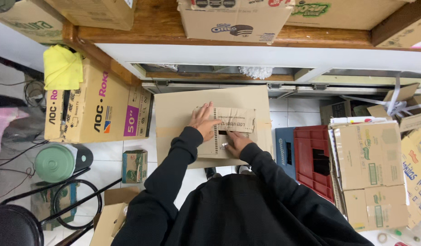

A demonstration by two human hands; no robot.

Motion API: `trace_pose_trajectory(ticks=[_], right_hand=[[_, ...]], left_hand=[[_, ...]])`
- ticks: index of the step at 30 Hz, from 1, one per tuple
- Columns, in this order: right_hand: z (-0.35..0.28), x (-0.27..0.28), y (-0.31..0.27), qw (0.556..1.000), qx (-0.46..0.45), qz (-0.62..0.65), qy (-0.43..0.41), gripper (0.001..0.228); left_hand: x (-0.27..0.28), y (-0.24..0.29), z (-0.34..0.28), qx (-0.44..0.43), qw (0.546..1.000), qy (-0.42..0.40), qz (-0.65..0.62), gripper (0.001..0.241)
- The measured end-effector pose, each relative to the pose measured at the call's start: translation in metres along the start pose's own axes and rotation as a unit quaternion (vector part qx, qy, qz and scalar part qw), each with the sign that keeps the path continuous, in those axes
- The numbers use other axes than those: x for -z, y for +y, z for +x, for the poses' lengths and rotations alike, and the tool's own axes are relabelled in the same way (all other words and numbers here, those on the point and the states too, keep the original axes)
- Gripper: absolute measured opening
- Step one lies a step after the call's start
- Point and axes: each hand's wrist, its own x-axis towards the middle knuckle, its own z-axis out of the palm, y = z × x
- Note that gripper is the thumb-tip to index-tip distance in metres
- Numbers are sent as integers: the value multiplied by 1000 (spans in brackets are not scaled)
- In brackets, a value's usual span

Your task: The person folds and assembles cardboard boxes by hand and stacks them onto a wooden shelf in a storage area.

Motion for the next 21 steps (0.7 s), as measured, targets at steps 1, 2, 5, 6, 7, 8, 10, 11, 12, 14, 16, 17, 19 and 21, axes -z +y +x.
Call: trace_pose_trajectory(ticks=[1, 2, 5, 6, 7, 8, 10, 11, 12, 14, 16, 17, 19, 21], right_hand=[[-2, 2, -4, 1000, 5, 2, 16, 84], [-5, 3, -8, 999, 7, 5, 33, 82], [-9, -6, -4, 995, 34, 50, 78, 76], [-12, -9, 3, 995, 34, 49, 78, 76], [-14, -11, 11, 993, 48, 73, 74, 71], [-15, -14, 18, 991, 62, 97, 70, 68], [-28, -16, 29, 984, 104, 124, 78, 62], [-35, -17, 35, 974, 147, 150, 87, 60], [-41, -13, 34, 974, 145, 150, 85, 60], [-49, -5, 30, 958, 214, 182, 62, 52], [-44, -8, 32, 968, 192, 152, 57, 46], [-41, -10, 34, 977, 168, 120, 54, 47], [-47, 1, 22, 979, 145, 123, 69, 62], [-41, 10, 21, 980, 128, 125, 87, 89]], left_hand=[[-7, -12, 8, 5, 1000, -8, 12, 57], [-15, -23, 17, 9, 1000, -16, 23, 55], [-6, -30, 39, 40, 998, -42, 40, 35], [-7, -33, 42, 40, 998, -42, 39, 35], [-7, -36, 46, 47, 997, -26, 47, 35], [-7, -40, 48, 52, 997, -10, 56, 37], [-4, -49, 48, 60, 997, 7, 47, 33], [-3, -53, 49, 68, 997, 24, 38, 31], [-9, -53, 51, 69, 997, 23, 36, 31], [-17, -56, 55, 113, 991, 57, 52, 29], [-17, -49, 52, 86, 994, 52, 46, 31], [-17, -45, 52, 58, 996, 47, 40, 33], [-35, -11, 44, 50, 996, 22, -70, 43], [-36, -2, 32, 44, 984, 1, -174, 56]])
